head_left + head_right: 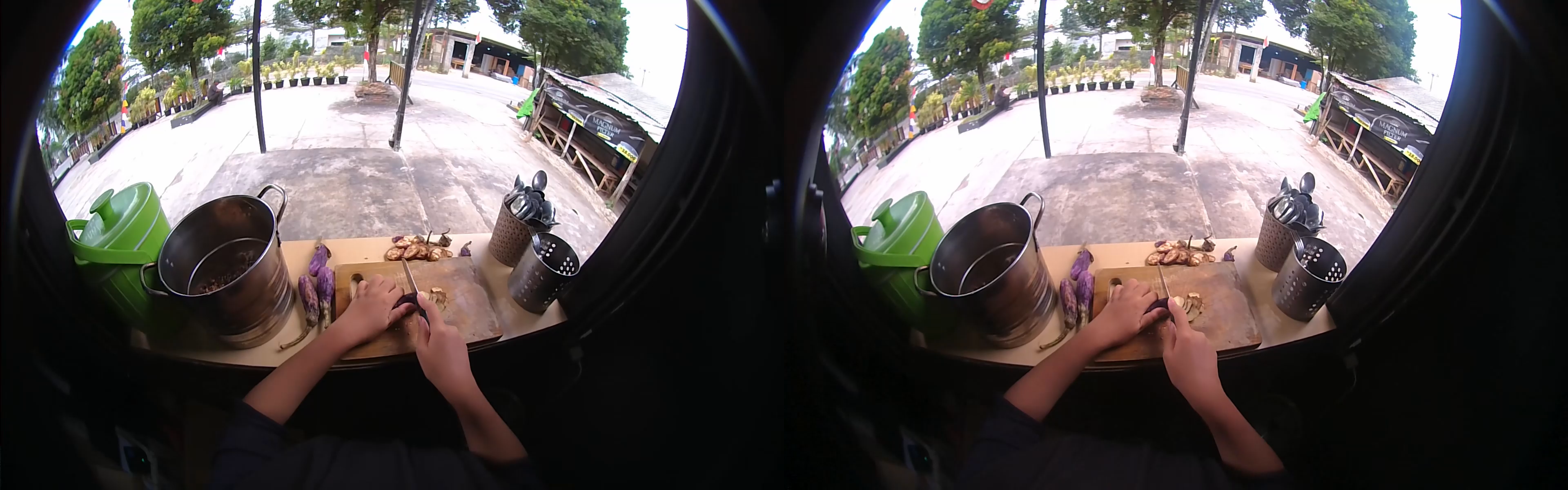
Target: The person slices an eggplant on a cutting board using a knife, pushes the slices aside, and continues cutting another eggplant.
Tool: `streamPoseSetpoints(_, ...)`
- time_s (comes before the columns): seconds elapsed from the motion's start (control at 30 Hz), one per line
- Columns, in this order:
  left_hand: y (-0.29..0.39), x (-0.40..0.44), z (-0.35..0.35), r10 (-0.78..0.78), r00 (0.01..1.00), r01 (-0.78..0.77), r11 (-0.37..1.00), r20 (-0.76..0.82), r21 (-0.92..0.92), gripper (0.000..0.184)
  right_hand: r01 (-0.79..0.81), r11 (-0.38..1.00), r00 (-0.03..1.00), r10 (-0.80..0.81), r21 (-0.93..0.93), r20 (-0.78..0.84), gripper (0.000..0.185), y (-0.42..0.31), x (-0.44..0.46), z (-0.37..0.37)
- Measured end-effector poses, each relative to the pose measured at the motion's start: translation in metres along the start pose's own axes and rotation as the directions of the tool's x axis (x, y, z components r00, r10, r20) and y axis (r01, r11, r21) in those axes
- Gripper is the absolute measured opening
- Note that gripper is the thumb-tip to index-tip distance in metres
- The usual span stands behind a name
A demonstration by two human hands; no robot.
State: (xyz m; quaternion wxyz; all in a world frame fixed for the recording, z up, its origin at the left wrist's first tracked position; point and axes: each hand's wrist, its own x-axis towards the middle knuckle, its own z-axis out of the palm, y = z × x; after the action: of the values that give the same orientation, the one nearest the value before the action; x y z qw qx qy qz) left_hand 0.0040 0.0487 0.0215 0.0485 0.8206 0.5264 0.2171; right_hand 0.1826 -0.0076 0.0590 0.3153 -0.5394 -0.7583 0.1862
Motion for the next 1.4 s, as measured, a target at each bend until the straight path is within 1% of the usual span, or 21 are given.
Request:
streamPoseSetpoints(0.03, 0.000, 0.000, 0.000, 0.002, 1.000, -0.002, 1.000, -0.005, 0.004, 0.041, 0.031, 1.000, 0.999, -0.031, -0.003, -0.016, 0.040, 0.002, 0.004, 0.003)
streamPoseSetpoints(0.17, -0.002, -0.001, 0.004, 0.016, 0.999, -0.016, 1.000, -0.040, -0.001, 0.040, 0.013, 1.000, 1.000, -0.013, 0.015, 0.000, 0.039, 0.001, 0.012, 0.006)
streamPoseSetpoints(0.23, 0.001, -0.002, 0.001, 0.009, 1.000, -0.008, 1.000, -0.024, 0.021, 0.039, 0.005, 1.000, 1.000, -0.005, -0.014, -0.003, 0.040, 0.000, 0.011, 0.006)
streamPoseSetpoints(0.33, 0.006, -0.002, 0.000, -0.016, 1.000, 0.017, 0.998, -0.011, 0.065, 0.040, -0.028, 1.000, 0.999, 0.028, -0.013, 0.034, 0.040, -0.006, -0.003, -0.006)
streamPoseSetpoints(0.4, 0.006, -0.002, 0.000, -0.034, 0.999, 0.035, 0.995, -0.015, 0.088, 0.040, -0.049, 0.999, 0.999, 0.048, 0.013, 0.020, 0.038, -0.008, -0.022, -0.011)
streamPoseSetpoints(0.43, 0.005, -0.002, 0.002, -0.026, 0.999, 0.027, 0.997, -0.022, 0.076, 0.041, -0.072, 0.997, 0.997, 0.072, 0.037, 0.008, 0.035, -0.008, -0.027, -0.013)
streamPoseSetpoints(0.5, 0.002, -0.001, 0.005, -0.020, 0.999, 0.022, 0.998, -0.031, 0.059, 0.041, -0.069, 0.996, 0.998, 0.068, 0.051, 0.012, 0.035, -0.006, -0.027, -0.015)
streamPoseSetpoints(0.57, -0.002, 0.000, 0.007, 0.002, 1.000, -0.002, 1.000, -0.013, -0.012, 0.039, -0.071, 0.995, 0.997, 0.070, 0.067, 0.014, 0.035, -0.004, -0.026, -0.014)
streamPoseSetpoints(0.63, -0.003, 0.000, 0.006, 0.018, 1.000, -0.018, 1.000, -0.020, 0.007, 0.039, -0.034, 0.999, 0.998, 0.033, 0.017, 0.055, 0.041, 0.000, -0.011, -0.008)
streamPoseSetpoints(0.7, -0.003, 0.000, 0.006, 0.037, 0.999, -0.036, 0.999, -0.026, 0.024, 0.039, -0.022, 1.000, 0.999, 0.022, 0.005, 0.043, 0.041, 0.002, 0.002, -0.001)
streamPoseSetpoints(0.8, 0.001, 0.001, 0.001, 0.021, 1.000, -0.021, 0.999, -0.001, 0.024, 0.038, -0.012, 1.000, 0.999, 0.013, -0.019, 0.030, 0.041, 0.000, 0.001, -0.002)
streamPoseSetpoints(0.83, 0.005, 0.000, -0.001, 0.003, 1.000, -0.003, 0.999, 0.003, 0.051, 0.038, -0.018, 0.999, 0.999, 0.019, -0.027, 0.030, 0.041, -0.002, -0.003, -0.003)
streamPoseSetpoints(0.87, 0.007, -0.001, -0.002, -0.016, 1.000, 0.015, 0.997, 0.006, 0.078, 0.038, -0.017, 0.999, 0.999, 0.018, -0.028, 0.030, 0.041, -0.004, -0.010, -0.005)
streamPoseSetpoints(0.93, 0.003, -0.001, 0.002, -0.008, 1.000, 0.008, 0.998, 0.001, 0.068, 0.038, -0.071, 0.997, 0.997, 0.072, -0.026, 0.041, 0.041, -0.008, -0.026, -0.011)
streamPoseSetpoints(0.97, 0.002, 0.000, 0.004, 0.001, 1.000, -0.001, 0.998, -0.001, 0.058, 0.038, -0.072, 0.997, 0.997, 0.073, -0.025, 0.039, 0.041, -0.007, -0.028, -0.010)
streamPoseSetpoints(1.03, -0.002, 0.000, 0.006, 0.015, 1.000, -0.014, 0.999, -0.009, 0.036, 0.039, -0.056, 0.998, 0.998, 0.056, 0.015, -0.013, 0.034, -0.004, -0.031, -0.009)
streamPoseSetpoints(1.13, -0.003, 0.001, 0.003, 0.033, 0.999, -0.033, 0.999, 0.000, 0.015, 0.039, -0.035, 0.999, 0.999, 0.035, 0.032, 0.003, 0.035, -0.004, -0.011, -0.006)
streamPoseSetpoints(1.23, -0.003, 0.002, 0.002, 0.038, 0.999, -0.039, 0.999, 0.018, 0.013, 0.039, -0.010, 1.000, 0.999, 0.010, 0.007, -0.030, 0.034, -0.002, -0.001, 0.001)
streamPoseSetpoints(1.33, 0.001, 0.000, -0.001, 0.014, 0.999, -0.015, 0.999, 0.031, 0.030, 0.040, -0.050, 0.999, 0.999, 0.050, -0.007, -0.011, 0.035, -0.005, -0.017, -0.004)
streamPoseSetpoints(1.4, 0.002, 0.001, -0.002, -0.003, 0.999, 0.001, 0.999, 0.042, 0.048, 0.040, -0.047, 0.999, 0.999, 0.047, 0.002, -0.021, 0.035, -0.005, -0.035, -0.006)
